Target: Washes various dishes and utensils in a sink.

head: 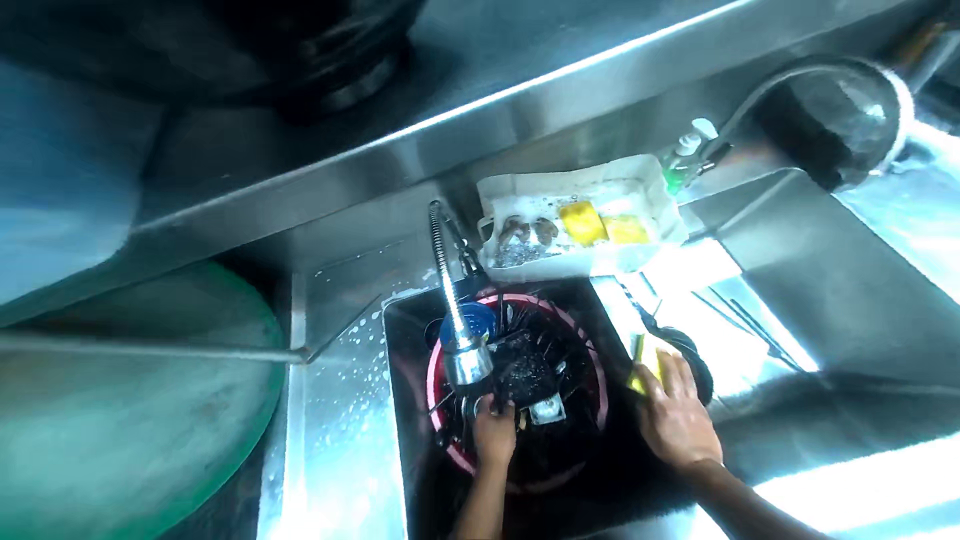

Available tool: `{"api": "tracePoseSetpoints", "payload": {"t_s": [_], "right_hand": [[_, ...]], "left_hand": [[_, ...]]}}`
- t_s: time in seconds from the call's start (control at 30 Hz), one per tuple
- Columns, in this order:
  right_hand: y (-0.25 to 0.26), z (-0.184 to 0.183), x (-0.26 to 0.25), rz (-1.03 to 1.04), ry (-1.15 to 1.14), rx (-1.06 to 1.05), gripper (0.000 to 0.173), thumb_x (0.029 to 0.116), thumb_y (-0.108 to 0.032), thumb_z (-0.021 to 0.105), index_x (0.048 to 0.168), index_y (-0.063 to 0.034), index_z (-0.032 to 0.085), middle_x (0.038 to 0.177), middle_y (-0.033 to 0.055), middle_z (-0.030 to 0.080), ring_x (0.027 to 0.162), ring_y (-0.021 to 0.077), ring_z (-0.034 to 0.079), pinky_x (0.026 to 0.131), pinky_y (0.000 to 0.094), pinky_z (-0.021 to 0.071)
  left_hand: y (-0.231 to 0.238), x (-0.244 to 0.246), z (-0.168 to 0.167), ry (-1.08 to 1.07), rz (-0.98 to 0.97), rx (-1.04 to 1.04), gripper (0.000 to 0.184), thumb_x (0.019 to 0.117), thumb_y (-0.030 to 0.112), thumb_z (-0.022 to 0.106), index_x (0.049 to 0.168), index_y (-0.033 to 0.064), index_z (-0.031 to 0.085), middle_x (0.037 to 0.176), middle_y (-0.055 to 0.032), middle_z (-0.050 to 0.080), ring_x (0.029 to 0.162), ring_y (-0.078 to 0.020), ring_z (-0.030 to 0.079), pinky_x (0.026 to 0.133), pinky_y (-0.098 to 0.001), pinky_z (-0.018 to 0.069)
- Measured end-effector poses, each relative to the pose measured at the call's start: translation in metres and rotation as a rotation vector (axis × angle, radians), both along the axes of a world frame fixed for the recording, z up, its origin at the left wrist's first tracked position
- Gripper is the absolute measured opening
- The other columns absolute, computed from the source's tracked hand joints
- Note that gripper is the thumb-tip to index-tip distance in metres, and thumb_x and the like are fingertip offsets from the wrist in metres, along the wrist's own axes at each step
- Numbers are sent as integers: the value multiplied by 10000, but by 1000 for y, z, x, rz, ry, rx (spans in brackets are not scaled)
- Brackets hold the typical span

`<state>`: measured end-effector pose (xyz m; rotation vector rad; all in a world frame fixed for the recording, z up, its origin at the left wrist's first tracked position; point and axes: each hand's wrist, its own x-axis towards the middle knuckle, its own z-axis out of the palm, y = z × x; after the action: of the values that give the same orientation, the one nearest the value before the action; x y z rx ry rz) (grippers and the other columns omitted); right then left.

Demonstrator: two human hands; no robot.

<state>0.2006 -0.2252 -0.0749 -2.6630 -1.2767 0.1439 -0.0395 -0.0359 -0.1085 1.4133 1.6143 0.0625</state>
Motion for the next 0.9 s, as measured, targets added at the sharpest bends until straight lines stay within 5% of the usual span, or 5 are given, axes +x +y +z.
{"api": "tracePoseSetpoints", "payload": {"t_s": [0.2,0.37,0.5,0.63,0.9], "right_hand": [[0,8,-3,6,8,25,602,827,-158,663,1423,-112,598,1611,279,344,1498,521,290,1128,614,422],[-2,9,-3,34,52,28,593,857,-172,646,1437,-69,576,1608,314,316,1511,529,246,1190,631,324],[-1,11,-4,6,61,-34,603,886,-200,644,1468,-75,543,1621,309,293,1520,509,238,1198,613,314],[-3,9,-4,14,47,-25,605,907,-221,622,1486,-76,523,1616,319,293,1515,498,260,1210,593,305],[-3,6,-7,-6,-23,-18,616,876,-215,646,1468,-77,540,1611,306,307,1493,499,305,1171,590,366]], "left_hand": [[0,15,13,5,122,-64,557,962,368,686,1388,25,579,1290,-201,653,1207,-325,631,1053,-521,493],[-24,-56,41,-64,-2,-118,573,963,396,672,1430,84,560,1346,-149,641,1200,-267,650,1056,-478,516],[-55,-144,72,192,-240,65,513,989,410,607,1402,106,617,1361,-124,648,1227,-283,642,1064,-513,501],[-85,-200,68,77,-387,446,364,974,332,655,1202,58,727,1171,-128,727,1089,-261,706,971,-457,571],[-84,-178,60,329,-338,394,634,968,646,478,1210,117,731,1188,-63,735,1109,-215,703,957,-422,572]]}}
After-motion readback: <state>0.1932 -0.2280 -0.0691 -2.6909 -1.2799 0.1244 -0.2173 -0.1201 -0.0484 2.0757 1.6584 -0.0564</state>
